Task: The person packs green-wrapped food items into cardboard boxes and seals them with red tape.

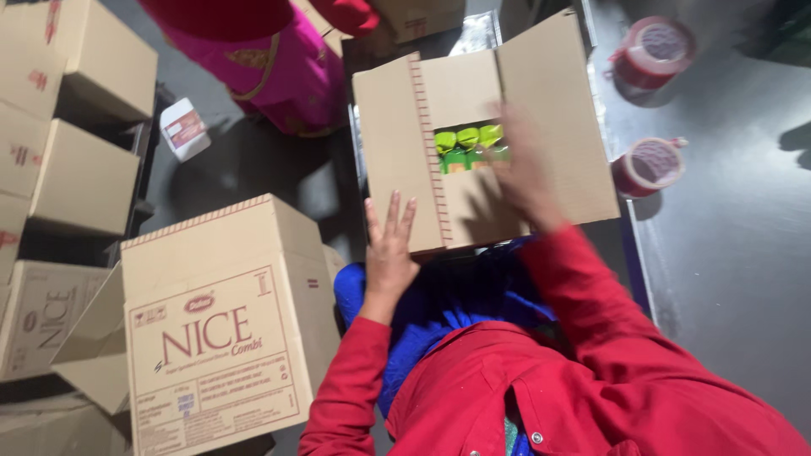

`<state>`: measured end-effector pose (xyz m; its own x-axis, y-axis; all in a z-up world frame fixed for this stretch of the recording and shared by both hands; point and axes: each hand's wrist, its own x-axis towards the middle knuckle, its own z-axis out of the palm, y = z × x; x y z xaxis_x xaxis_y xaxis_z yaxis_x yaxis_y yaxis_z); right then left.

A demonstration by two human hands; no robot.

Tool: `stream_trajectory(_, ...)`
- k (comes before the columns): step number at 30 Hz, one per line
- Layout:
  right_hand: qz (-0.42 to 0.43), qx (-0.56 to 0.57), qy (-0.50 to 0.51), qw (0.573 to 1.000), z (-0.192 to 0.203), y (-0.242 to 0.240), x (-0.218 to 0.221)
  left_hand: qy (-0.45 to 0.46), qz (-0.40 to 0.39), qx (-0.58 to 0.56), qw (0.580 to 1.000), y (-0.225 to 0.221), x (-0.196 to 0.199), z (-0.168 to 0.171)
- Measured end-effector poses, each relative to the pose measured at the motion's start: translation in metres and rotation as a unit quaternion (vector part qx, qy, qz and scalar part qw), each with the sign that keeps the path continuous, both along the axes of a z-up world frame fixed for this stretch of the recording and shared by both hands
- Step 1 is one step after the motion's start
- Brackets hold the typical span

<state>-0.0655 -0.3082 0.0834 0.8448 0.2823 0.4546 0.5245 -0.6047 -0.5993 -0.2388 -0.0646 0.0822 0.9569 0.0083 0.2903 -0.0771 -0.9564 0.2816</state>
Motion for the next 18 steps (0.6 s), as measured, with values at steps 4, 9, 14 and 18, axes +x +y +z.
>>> stream_trajectory(4, -0.208, -0.165, 0.073, 0.961, 0.062, -0.102, -0.006, 0.074, 0.017, 0.009, 0.997, -0.013, 0.008, 0.013)
stream_trajectory(9, -0.035, -0.076, 0.095, 0.992, 0.075, -0.065, -0.015, 0.087, 0.011, 0.002, 0.996, -0.041, 0.013, 0.018)
stream_trajectory(14, 0.003, -0.275, -0.047, 0.960, -0.001, 0.057, -0.063, 0.082, 0.026, 0.024, 0.996, -0.047, 0.020, 0.026)
stream_trajectory(18, 0.009, -0.183, -0.059, 0.981, -0.007, 0.052, -0.063, 0.110, 0.009, 0.079, 0.991, -0.062, 0.027, 0.026)
